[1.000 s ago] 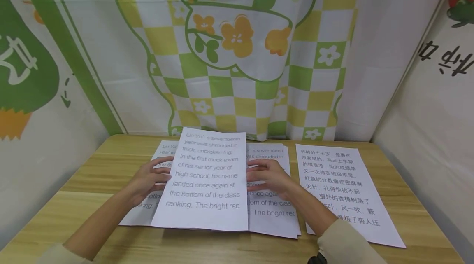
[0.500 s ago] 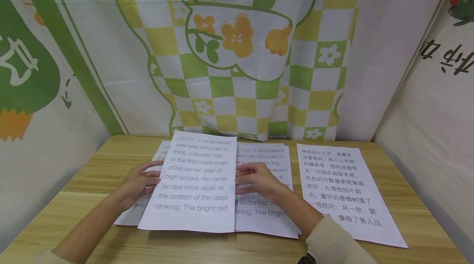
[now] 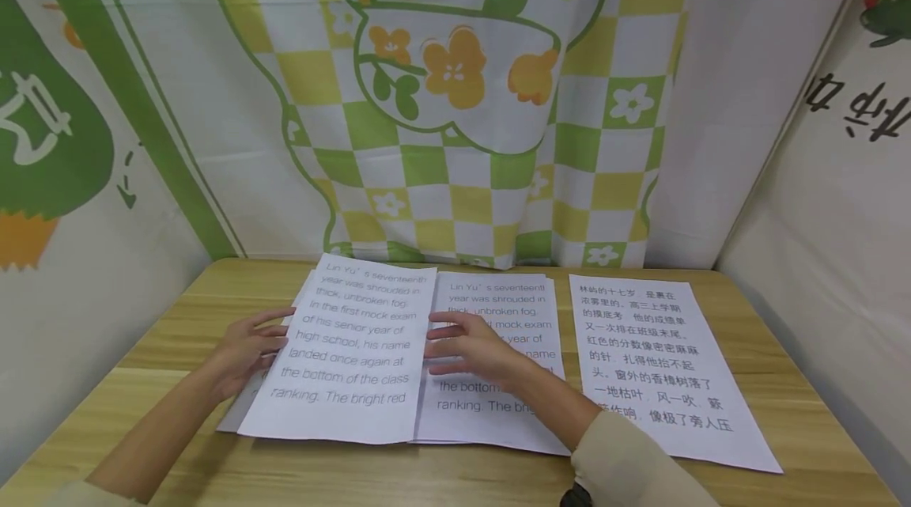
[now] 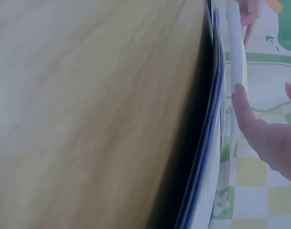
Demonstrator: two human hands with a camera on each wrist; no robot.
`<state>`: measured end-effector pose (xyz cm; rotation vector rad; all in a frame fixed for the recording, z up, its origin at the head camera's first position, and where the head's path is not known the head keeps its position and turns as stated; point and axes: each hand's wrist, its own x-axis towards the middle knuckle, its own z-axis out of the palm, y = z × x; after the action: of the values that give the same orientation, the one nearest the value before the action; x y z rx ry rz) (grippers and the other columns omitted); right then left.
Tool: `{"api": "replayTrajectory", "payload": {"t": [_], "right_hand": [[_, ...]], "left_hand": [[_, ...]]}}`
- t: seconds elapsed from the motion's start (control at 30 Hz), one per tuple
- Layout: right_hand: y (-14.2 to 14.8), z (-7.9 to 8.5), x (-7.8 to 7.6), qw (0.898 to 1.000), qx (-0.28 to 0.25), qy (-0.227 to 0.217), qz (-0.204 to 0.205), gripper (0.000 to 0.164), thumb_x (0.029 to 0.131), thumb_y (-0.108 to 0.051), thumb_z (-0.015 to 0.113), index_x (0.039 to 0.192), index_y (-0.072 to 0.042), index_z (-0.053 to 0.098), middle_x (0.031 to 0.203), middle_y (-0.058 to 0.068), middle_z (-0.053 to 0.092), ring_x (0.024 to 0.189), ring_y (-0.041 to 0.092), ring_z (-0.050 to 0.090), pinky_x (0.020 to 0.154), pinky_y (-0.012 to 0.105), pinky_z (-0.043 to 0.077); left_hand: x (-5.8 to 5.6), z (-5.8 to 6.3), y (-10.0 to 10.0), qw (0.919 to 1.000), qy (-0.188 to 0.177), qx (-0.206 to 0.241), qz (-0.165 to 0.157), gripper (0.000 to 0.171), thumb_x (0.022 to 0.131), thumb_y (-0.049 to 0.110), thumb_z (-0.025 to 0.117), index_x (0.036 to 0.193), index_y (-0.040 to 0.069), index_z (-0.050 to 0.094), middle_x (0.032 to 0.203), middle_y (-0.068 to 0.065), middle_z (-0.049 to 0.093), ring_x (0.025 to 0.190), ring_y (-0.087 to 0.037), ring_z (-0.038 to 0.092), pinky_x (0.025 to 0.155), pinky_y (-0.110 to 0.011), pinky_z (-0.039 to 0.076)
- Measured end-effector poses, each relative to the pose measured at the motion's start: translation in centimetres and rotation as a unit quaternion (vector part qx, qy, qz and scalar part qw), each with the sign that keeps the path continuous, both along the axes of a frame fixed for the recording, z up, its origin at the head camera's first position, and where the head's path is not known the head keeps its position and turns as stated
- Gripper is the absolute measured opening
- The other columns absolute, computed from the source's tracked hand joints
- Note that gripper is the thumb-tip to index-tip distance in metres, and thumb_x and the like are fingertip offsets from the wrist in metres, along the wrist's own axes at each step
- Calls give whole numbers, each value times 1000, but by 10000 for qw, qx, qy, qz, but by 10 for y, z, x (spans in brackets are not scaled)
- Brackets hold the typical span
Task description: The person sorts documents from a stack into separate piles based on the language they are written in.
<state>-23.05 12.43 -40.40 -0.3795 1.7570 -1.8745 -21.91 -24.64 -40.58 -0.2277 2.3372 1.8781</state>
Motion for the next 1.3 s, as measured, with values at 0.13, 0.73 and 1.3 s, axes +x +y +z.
{"api": "replayTrajectory", "payload": {"t": [0.13, 0.73, 1.3], "right_hand": [[-9, -1, 0, 9998, -27, -25, 198, 71, 95, -4, 63, 157, 6, 31, 152, 33, 43, 122, 40, 64, 102, 48, 57], [-32, -8, 1, 9998, -3, -127, 127, 78, 89, -3, 64, 159, 1, 31, 151, 32, 42, 114, 30, 66, 101, 48, 58], [-36, -7, 1, 9997, 58, -188, 123, 76, 90, -4, 63, 160, 0, 31, 151, 32, 44, 119, 35, 65, 101, 47, 57]], "left_hand": [[-2, 0, -6, 10000, 3, -3, 25, 58, 99, -11, 49, 156, -6, 36, 117, -11, 64, 87, -10, 65, 72, -24, 59], [-6, -3, -23, 9998, -21, -84, 205, 55, 102, -8, 48, 155, -8, 35, 129, -25, 62, 86, -10, 70, 74, -27, 63], [-3, 5, -18, 9933, -477, -836, 644, 59, 105, 17, 55, 155, -7, 36, 142, -34, 53, 104, -24, 66, 76, -23, 56]]}}
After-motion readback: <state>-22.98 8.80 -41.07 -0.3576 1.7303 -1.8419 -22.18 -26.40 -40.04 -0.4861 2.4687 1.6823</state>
